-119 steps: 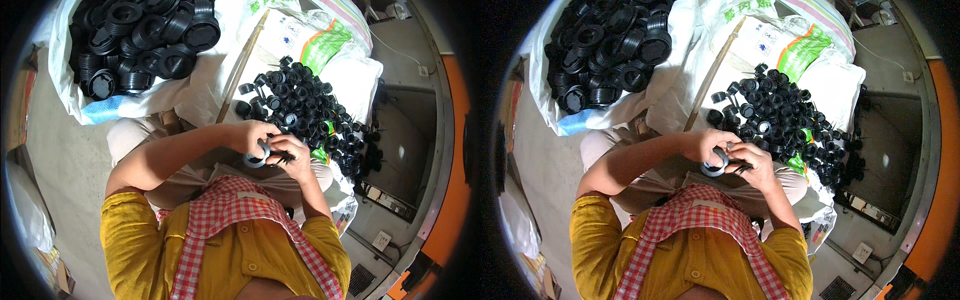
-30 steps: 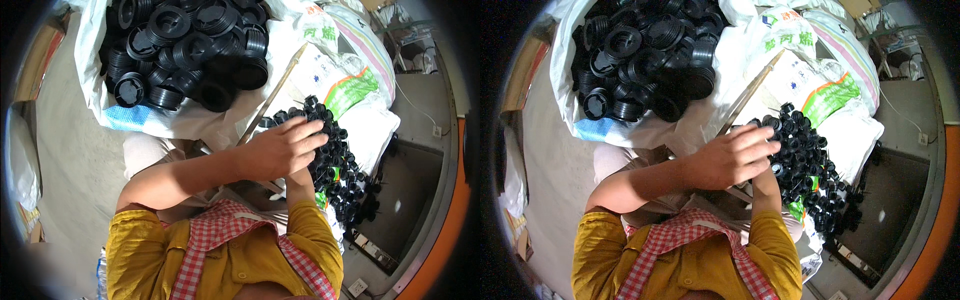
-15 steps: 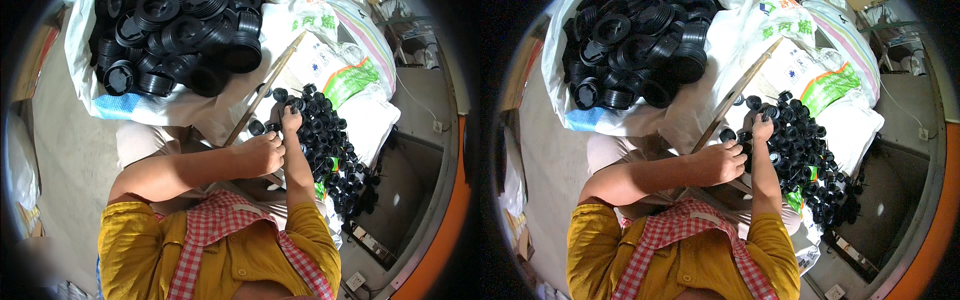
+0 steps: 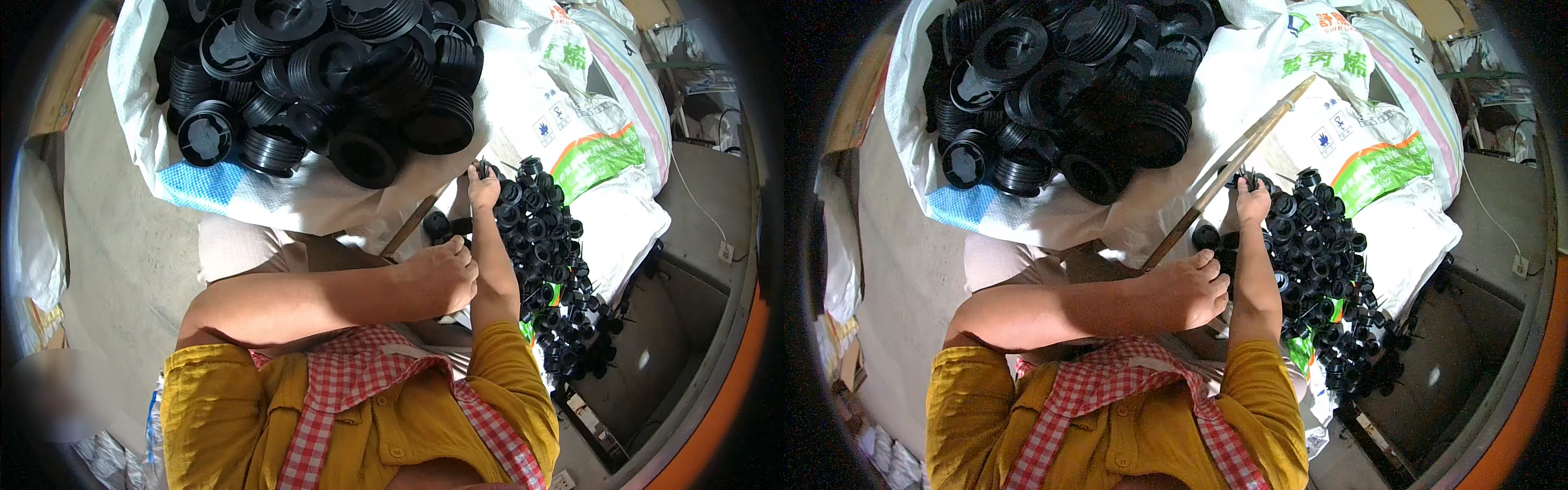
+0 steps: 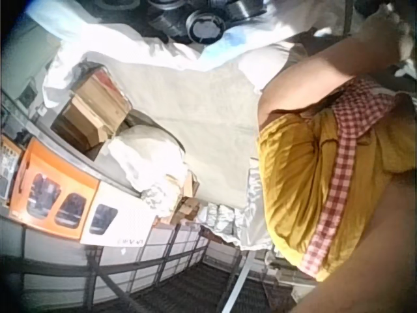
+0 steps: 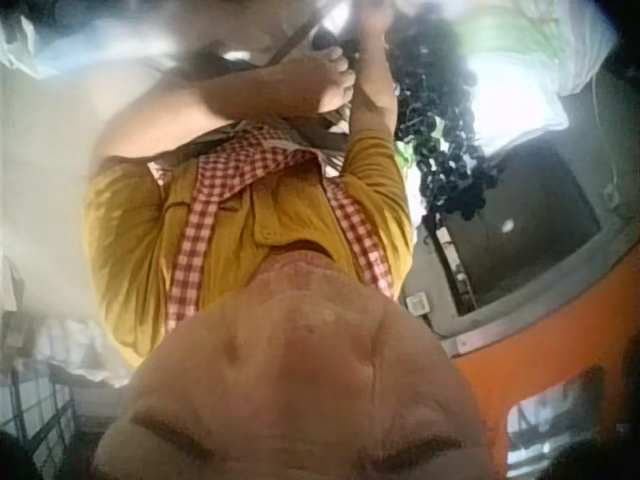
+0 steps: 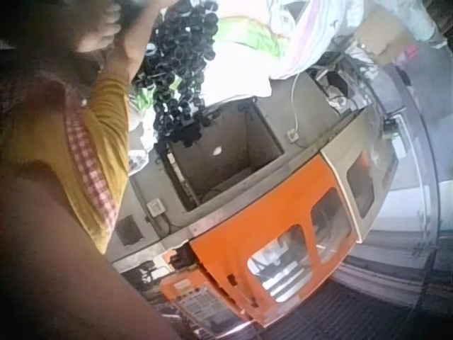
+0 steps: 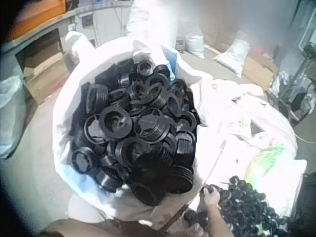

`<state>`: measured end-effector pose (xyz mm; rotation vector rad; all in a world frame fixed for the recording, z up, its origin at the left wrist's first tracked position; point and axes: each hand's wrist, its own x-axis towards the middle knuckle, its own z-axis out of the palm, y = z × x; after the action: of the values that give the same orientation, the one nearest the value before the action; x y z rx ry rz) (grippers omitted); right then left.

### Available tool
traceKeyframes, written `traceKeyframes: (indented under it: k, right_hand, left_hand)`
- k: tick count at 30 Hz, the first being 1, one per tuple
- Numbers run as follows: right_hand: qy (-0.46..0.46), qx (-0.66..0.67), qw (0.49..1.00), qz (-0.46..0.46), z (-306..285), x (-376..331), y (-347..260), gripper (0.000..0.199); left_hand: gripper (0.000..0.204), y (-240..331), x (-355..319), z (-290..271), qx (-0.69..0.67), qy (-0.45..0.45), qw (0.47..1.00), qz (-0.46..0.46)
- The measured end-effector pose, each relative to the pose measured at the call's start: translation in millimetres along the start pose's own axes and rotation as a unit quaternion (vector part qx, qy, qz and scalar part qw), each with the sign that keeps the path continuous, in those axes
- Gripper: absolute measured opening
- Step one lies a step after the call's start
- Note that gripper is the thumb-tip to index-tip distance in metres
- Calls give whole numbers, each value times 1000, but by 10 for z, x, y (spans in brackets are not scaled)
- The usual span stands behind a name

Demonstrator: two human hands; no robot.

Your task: The person sits on the floor and repeatedly picks up black plastic caps and threaded bases, then screws them together by hand. The assembled units are placed on a white sack beside the person.

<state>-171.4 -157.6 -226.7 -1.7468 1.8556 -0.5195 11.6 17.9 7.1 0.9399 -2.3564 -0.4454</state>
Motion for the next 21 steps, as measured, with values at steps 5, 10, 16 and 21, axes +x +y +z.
traceKeyframes:
  k: [5,10,16,21]
  right_hand:
    - [56,10,998,-37,-440,-266,-173,31]
    - [36,139,989,-26,-1413,-1179,-757,14]
    - [-25,70,962,-263,-2197,-2154,-1295,29]
    - [-144,3,943,-300,-2513,-2326,-1379,34]
  left_hand:
    - [24,-30,98,-50,-102,-59,992,-46]
    - [72,-40,234,-89,-161,139,960,-183]
    - [40,-111,127,198,-541,-68,756,-364]
    - [33,-14,101,204,-579,-170,750,-271]
